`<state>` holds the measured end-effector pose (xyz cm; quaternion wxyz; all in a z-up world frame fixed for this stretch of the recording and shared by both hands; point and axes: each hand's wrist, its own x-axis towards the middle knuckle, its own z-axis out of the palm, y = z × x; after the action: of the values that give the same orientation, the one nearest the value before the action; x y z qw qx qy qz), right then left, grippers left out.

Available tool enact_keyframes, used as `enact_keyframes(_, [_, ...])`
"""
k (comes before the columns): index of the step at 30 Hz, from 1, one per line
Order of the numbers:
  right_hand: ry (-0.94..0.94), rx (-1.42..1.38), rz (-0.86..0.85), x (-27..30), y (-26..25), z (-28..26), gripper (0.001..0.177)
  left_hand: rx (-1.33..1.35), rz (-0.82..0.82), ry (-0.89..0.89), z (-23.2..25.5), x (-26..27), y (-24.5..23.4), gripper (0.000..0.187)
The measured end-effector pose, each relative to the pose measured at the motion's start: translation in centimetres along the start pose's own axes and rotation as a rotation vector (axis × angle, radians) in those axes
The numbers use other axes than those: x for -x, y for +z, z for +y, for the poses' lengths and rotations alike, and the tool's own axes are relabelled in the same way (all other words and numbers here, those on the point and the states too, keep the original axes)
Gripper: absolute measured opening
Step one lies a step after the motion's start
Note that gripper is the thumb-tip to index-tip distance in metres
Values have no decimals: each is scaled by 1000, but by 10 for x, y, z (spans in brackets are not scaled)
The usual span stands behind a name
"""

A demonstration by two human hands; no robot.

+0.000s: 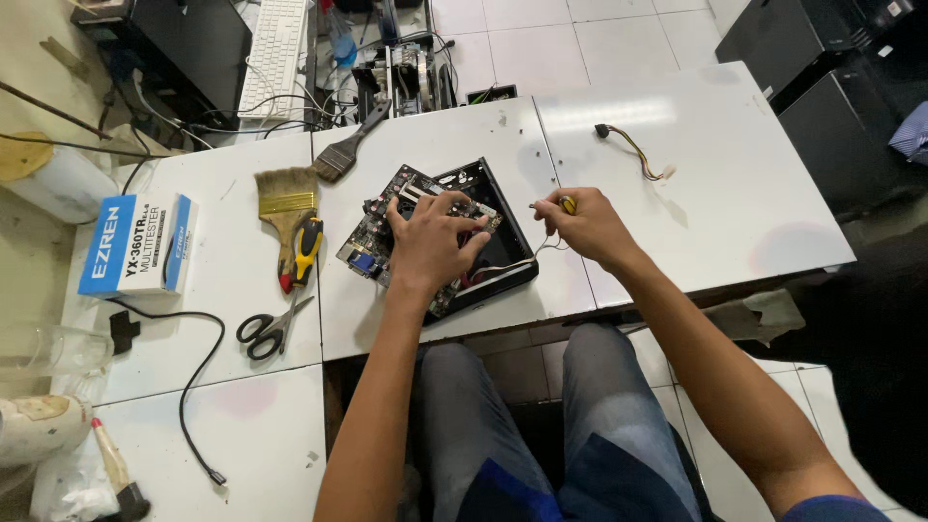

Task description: The person works on a motherboard placed inside a computer case on a white table. They use a screwdriver to tighten screws and manipulate various wires and components on the board. The person also handles a small black component and adjusts connections throughout the process.

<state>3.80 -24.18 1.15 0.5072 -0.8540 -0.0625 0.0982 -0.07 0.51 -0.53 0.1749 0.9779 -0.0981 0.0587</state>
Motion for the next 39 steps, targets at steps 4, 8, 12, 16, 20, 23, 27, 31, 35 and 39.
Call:
enact_keyframes(4, [98, 58, -11, -12, 0, 53, 27, 92, 56, 18, -4, 1, 4, 26])
enact_keyframes(8, [137, 89, -31, -12, 5, 64, 23, 306, 108, -42, -19, -5, 10, 28])
enact_keyframes(12, [93, 274, -19, -19, 5, 58, 16, 752, 275, -45, -22, -5, -36, 32])
enact_keyframes(16, [-96, 322, 42, -28, 9, 56, 20, 582, 471, 7, -50, 2, -39, 24])
enact_keyframes(20, [-345, 424, 108, -31, 21, 33, 20, 365, 319, 10, -67, 11, -19, 29])
enact_keyframes(23, [-451, 471, 89, -29, 32, 14, 17, 256, 161, 16, -65, 15, -9, 30])
enact_keyframes(27, [-563, 517, -60, -32, 39, -9, 17, 79, 8, -21, -53, 18, -7, 35])
enact_keyframes(31, [-553, 510, -194, -22, 49, -34, 20, 31, -16, 15, -26, 16, -18, 41])
enact_keyframes(35, [-500, 582, -225, -21, 55, -37, 24, 7, 11, 21, -34, 10, 4, 33])
enact_keyframes(39, [-340, 488, -180, -27, 65, -22, 21, -5, 52, -1, -38, 8, 8, 30])
